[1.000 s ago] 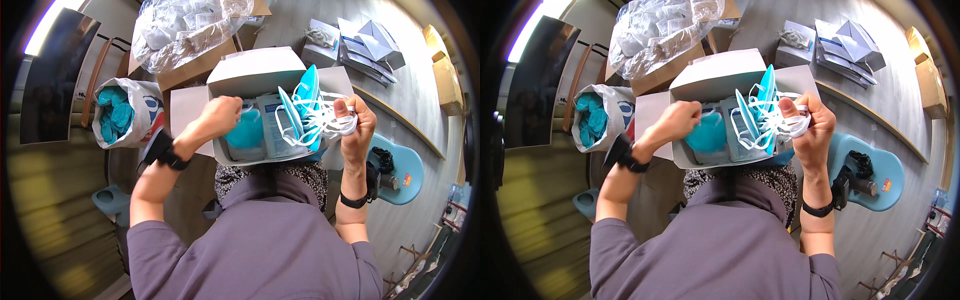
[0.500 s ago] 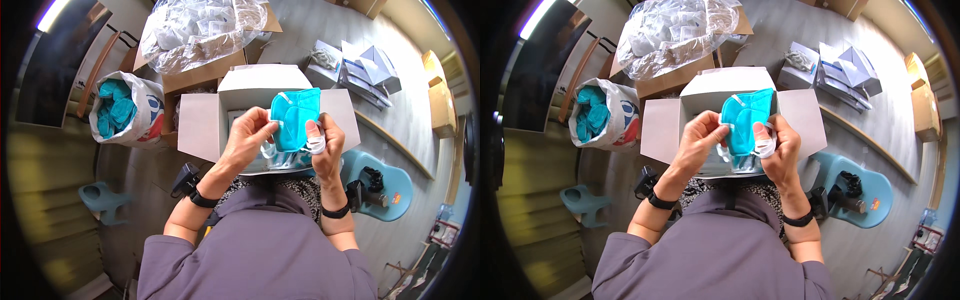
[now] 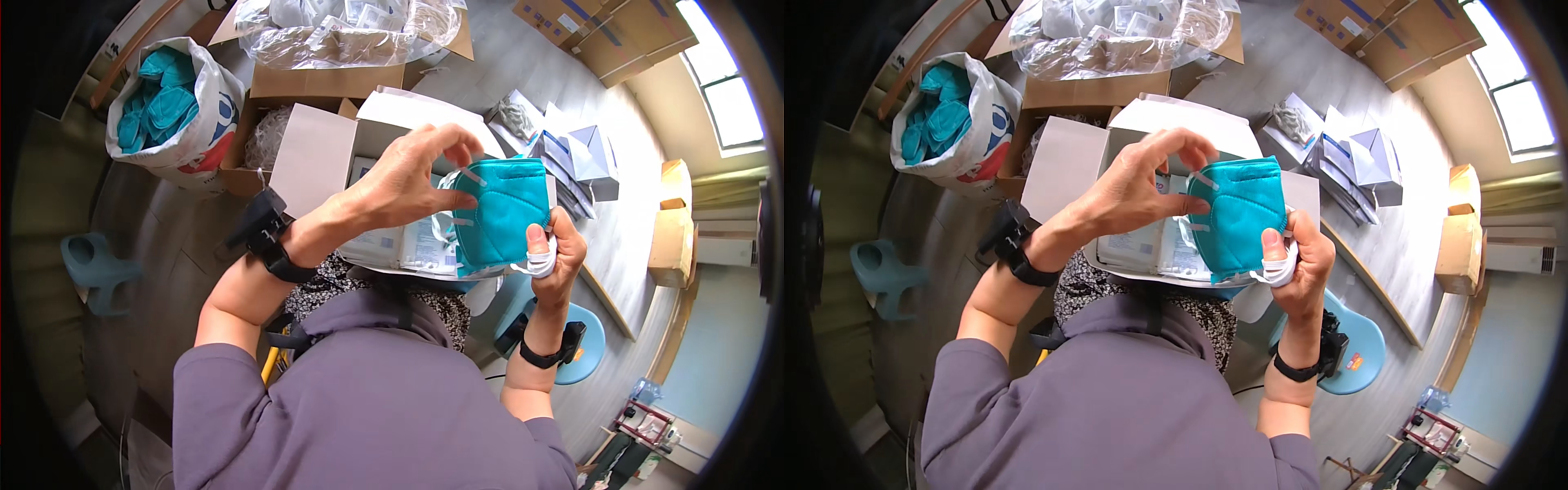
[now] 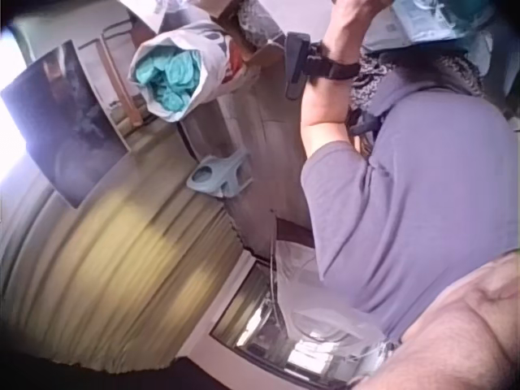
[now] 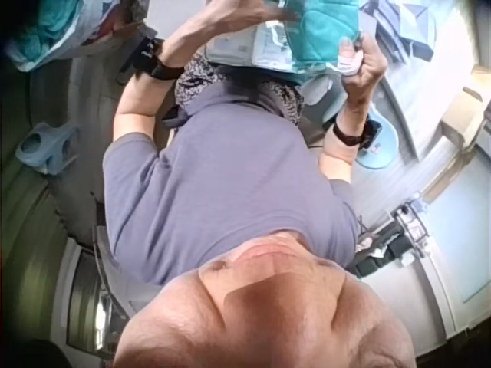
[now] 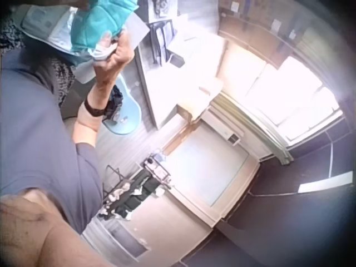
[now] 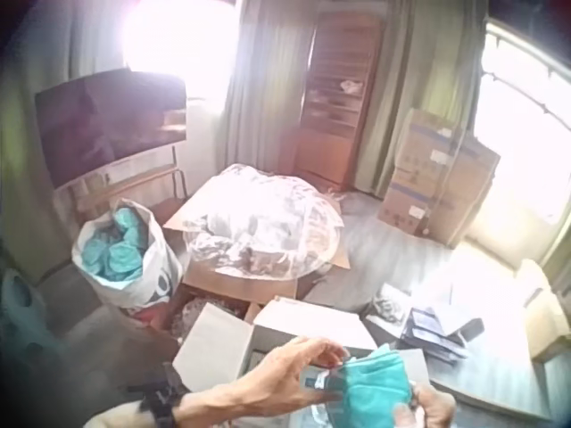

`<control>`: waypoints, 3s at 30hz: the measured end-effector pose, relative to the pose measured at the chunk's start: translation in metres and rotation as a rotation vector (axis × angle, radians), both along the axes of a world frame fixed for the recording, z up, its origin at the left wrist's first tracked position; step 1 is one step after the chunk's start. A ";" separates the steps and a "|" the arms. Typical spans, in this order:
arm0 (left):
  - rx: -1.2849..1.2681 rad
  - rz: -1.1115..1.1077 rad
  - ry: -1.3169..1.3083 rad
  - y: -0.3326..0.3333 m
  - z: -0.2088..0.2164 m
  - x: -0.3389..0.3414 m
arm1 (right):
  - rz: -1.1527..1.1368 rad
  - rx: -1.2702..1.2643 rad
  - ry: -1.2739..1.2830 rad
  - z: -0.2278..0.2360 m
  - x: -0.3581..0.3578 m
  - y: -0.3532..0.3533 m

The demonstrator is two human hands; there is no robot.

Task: Sort face masks and medical hygiene products from boxes into a central container.

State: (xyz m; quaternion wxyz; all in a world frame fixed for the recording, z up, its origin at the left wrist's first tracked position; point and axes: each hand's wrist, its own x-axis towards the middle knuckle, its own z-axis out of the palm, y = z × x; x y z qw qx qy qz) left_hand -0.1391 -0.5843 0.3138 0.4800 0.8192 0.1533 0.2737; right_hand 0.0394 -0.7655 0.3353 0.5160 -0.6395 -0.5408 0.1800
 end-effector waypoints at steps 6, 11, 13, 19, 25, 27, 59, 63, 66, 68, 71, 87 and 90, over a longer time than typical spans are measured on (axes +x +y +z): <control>-0.327 -0.153 0.139 -0.002 -0.006 0.004 | -0.039 0.025 0.087 -0.006 0.012 0.006; -0.517 -0.339 0.132 -0.009 -0.014 -0.005 | -0.075 0.054 0.169 -0.014 0.022 0.014; -0.450 -0.397 0.278 -0.001 -0.001 -0.018 | -0.093 0.057 0.197 -0.018 0.033 0.012; -0.464 -0.343 0.233 0.007 0.004 -0.031 | -0.085 0.063 0.216 -0.016 0.031 0.015; -0.637 -0.271 0.025 -0.008 -0.019 -0.006 | -0.087 0.089 0.212 -0.013 0.024 0.022; -0.748 -0.290 0.020 -0.011 -0.019 -0.003 | -0.106 0.084 0.216 -0.012 0.025 0.021; -0.732 -0.108 0.125 0.017 0.031 -0.051 | -0.306 0.260 0.742 -0.048 0.045 0.014; -0.706 -0.192 0.268 0.016 0.031 -0.035 | -0.098 0.183 0.412 -0.025 -0.008 0.036; -0.634 -0.288 0.291 0.009 0.031 -0.025 | 0.170 0.043 0.167 -0.024 -0.024 0.049; -0.572 -0.322 0.318 0.006 0.031 -0.020 | 0.258 -0.036 0.316 -0.029 -0.031 0.054; -0.530 -0.349 0.399 0.002 0.032 -0.016 | 0.285 0.029 0.137 -0.036 -0.038 0.063; -0.573 -0.322 0.309 -0.032 0.022 -0.024 | 0.200 -0.071 1.503 -0.025 -0.036 0.034; -0.498 -0.391 0.326 -0.040 0.032 -0.028 | 0.196 -0.067 1.329 -0.025 -0.024 0.017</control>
